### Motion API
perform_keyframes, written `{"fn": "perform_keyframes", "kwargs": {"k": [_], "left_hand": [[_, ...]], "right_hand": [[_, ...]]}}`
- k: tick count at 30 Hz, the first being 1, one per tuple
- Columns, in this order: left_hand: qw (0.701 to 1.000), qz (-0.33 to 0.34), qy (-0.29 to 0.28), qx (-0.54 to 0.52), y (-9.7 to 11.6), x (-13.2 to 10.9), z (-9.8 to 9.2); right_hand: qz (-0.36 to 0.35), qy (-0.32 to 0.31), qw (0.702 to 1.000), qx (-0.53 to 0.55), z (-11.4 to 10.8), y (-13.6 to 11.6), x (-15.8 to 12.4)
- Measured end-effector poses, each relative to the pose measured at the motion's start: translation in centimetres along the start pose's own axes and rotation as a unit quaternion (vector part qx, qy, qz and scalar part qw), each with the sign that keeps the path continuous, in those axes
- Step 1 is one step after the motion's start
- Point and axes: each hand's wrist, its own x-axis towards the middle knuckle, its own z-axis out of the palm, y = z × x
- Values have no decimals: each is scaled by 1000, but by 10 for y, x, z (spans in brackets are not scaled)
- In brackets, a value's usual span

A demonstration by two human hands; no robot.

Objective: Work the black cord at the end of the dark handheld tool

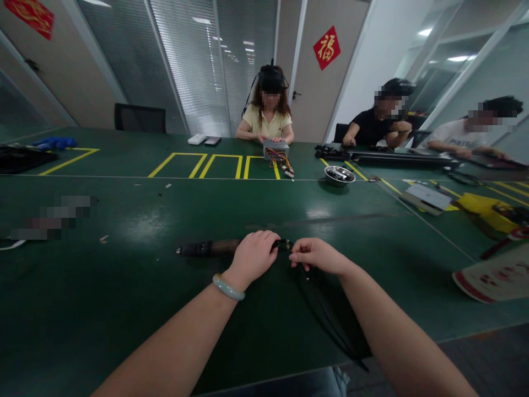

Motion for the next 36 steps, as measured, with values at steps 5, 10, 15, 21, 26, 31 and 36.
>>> {"fn": "perform_keyframes", "kwargs": {"k": [5,10,15,21,26,31,36], "left_hand": [[1000,-5,0,6,0,1,2],[1000,-15,-2,4,0,0,2],[1000,-17,7,10,2,0,-1],[1000,-16,9,11,2,-1,-1],[1000,-22,13,7,1,-1,1],[1000,-14,7,14,0,-2,0],[999,-13,-1,35,1,0,0]], "right_hand": [[-36,84,993,73,14,11,15],[-11,119,992,41,13,19,21],[-8,166,986,-1,6,23,20],[-17,227,969,-99,5,23,21],[-16,232,965,-120,7,21,21],[-20,243,959,-144,8,18,19],[-47,256,947,-189,11,18,19]]}}
